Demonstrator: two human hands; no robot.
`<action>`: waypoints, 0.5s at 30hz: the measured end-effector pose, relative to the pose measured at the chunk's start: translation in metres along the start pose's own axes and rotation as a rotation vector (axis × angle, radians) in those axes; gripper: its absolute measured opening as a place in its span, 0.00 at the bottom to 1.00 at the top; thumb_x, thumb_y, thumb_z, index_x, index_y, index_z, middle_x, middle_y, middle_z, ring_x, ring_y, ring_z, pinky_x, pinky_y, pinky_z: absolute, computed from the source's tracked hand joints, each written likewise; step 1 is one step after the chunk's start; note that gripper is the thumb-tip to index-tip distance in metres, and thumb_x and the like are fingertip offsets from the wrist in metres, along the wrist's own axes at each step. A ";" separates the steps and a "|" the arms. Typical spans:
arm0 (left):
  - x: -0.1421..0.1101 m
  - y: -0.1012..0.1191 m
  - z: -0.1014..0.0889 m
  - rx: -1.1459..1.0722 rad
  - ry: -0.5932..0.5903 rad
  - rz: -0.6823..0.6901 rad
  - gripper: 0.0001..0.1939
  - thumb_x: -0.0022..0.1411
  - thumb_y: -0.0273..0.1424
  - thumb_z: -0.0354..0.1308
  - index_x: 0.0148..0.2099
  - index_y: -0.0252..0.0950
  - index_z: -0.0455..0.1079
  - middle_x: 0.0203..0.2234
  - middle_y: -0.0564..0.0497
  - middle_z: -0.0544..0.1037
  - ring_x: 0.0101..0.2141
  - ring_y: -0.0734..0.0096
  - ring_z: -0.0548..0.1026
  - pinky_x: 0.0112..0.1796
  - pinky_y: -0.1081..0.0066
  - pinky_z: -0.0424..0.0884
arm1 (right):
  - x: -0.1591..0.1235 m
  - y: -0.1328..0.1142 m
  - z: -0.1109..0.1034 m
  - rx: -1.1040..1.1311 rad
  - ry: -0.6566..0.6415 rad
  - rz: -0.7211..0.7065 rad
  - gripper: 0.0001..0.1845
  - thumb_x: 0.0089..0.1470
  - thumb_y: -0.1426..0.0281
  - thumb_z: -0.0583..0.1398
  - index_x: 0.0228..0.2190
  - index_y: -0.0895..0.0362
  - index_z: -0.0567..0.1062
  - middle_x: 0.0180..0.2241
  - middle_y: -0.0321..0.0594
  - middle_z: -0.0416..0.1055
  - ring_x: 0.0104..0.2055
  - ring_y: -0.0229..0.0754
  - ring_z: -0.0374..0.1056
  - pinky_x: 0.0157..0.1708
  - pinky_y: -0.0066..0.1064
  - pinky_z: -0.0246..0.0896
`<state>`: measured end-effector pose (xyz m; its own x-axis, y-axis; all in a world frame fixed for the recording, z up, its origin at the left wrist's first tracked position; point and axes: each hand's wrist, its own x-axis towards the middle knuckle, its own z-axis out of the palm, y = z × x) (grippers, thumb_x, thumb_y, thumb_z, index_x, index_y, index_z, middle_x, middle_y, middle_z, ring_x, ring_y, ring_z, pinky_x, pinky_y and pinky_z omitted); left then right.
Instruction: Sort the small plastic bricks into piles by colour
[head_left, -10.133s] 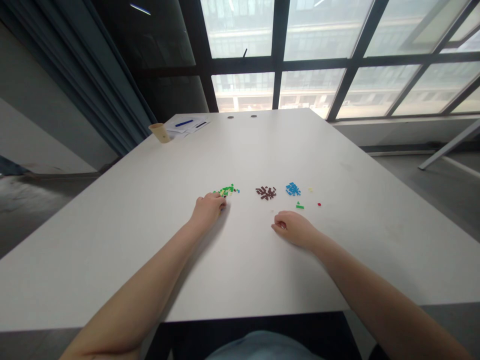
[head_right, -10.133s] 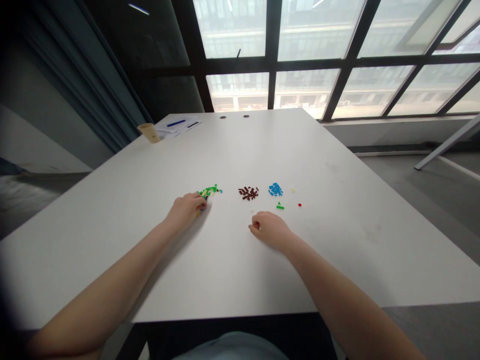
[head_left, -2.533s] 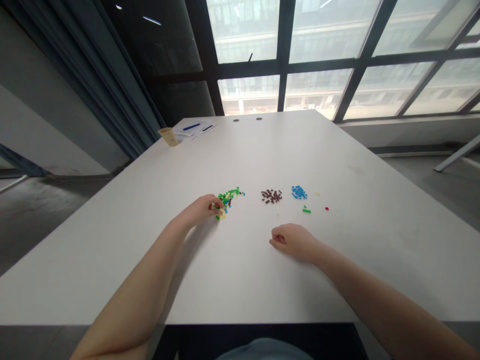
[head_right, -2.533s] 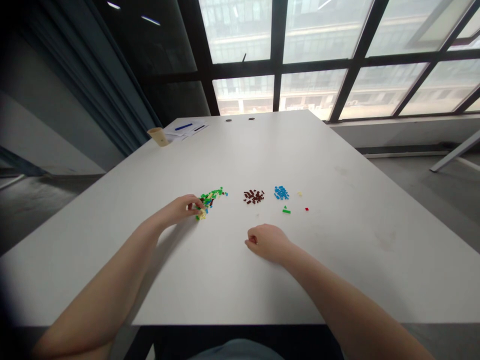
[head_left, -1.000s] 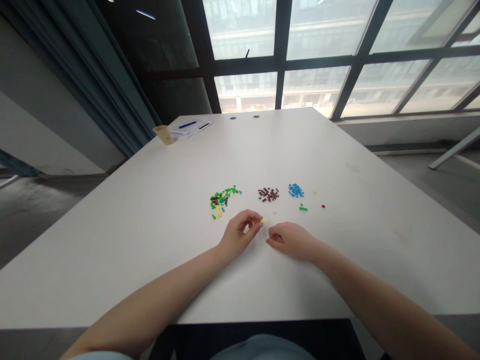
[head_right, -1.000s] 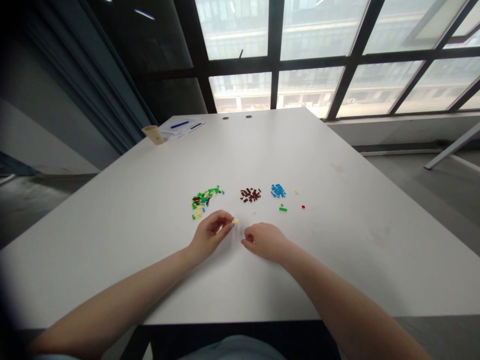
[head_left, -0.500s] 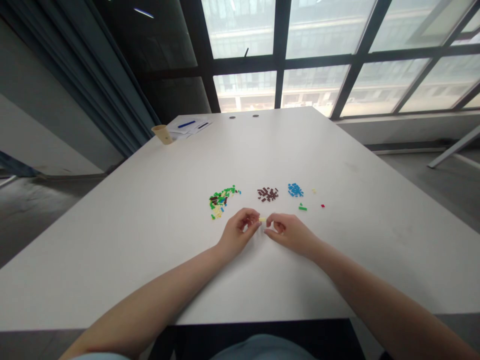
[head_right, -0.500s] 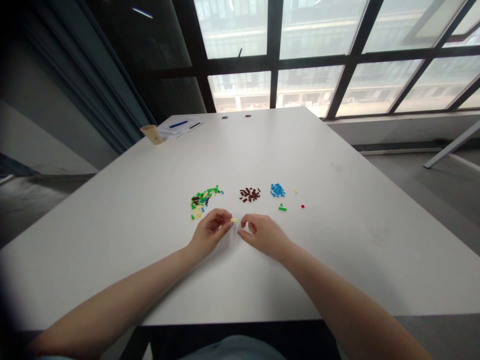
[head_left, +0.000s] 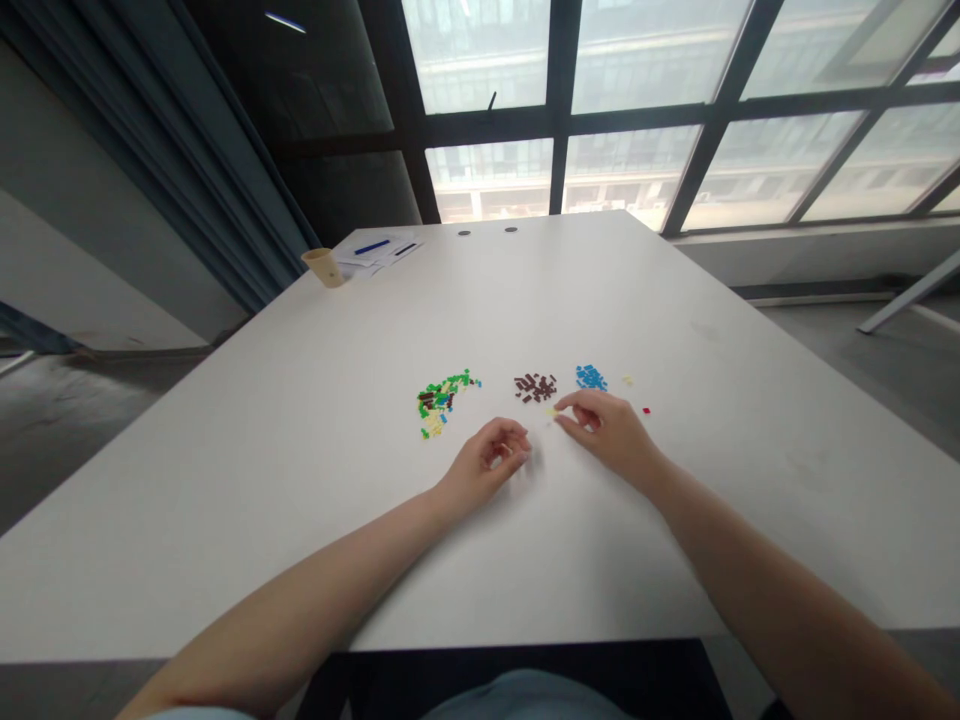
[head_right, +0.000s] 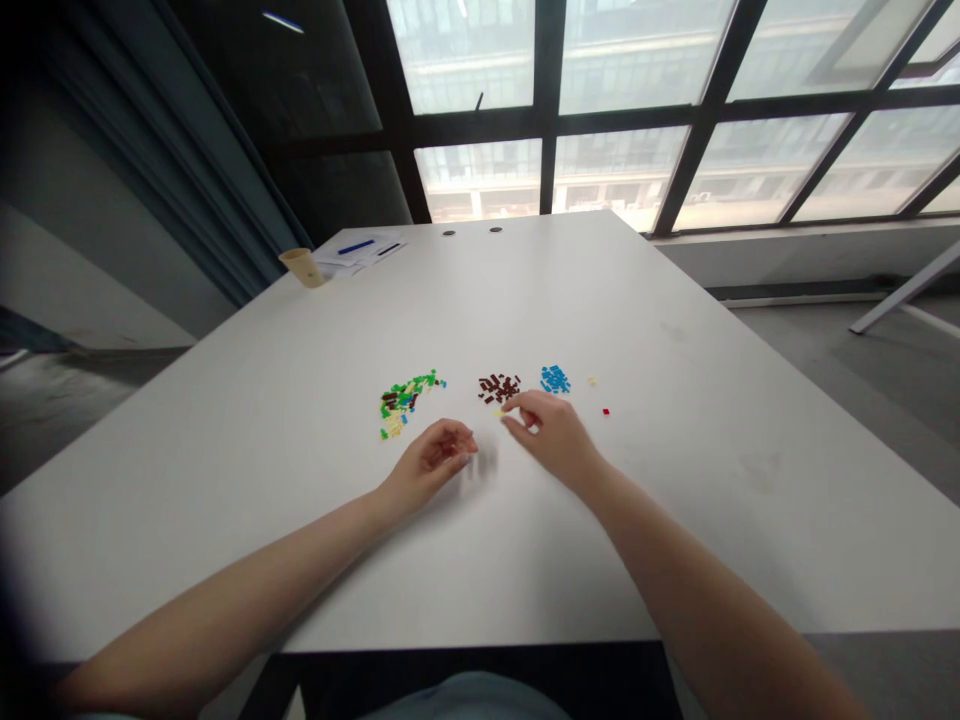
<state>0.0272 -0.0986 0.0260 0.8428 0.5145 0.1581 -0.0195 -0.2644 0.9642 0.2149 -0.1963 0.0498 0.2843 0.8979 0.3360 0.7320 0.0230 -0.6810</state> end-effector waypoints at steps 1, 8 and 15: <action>0.000 0.000 0.000 0.021 -0.048 0.000 0.12 0.58 0.35 0.54 0.42 0.35 0.61 0.32 0.47 0.72 0.32 0.74 0.70 0.33 0.72 0.65 | 0.004 0.012 -0.012 -0.048 0.052 0.041 0.10 0.49 0.65 0.56 0.32 0.57 0.74 0.20 0.33 0.58 0.23 0.34 0.53 0.27 0.26 0.49; -0.004 0.004 0.002 0.247 -0.346 0.044 0.08 0.60 0.32 0.50 0.40 0.35 0.66 0.30 0.49 0.75 0.30 0.75 0.70 0.32 0.74 0.63 | 0.011 0.119 -0.071 -0.271 0.305 0.532 0.15 0.42 0.60 0.60 0.29 0.58 0.77 0.17 0.32 0.55 0.20 0.35 0.52 0.24 0.29 0.44; -0.004 0.002 0.001 0.291 -0.397 0.070 0.09 0.60 0.31 0.49 0.41 0.35 0.67 0.30 0.49 0.76 0.30 0.75 0.70 0.31 0.76 0.63 | 0.014 0.131 -0.056 -0.307 0.224 0.609 0.15 0.40 0.62 0.60 0.29 0.58 0.78 0.18 0.33 0.60 0.21 0.35 0.55 0.23 0.29 0.45</action>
<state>0.0245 -0.1021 0.0273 0.9857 0.1524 0.0724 0.0203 -0.5332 0.8457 0.3493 -0.2052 0.0013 0.7940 0.5991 0.1026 0.5344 -0.6076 -0.5876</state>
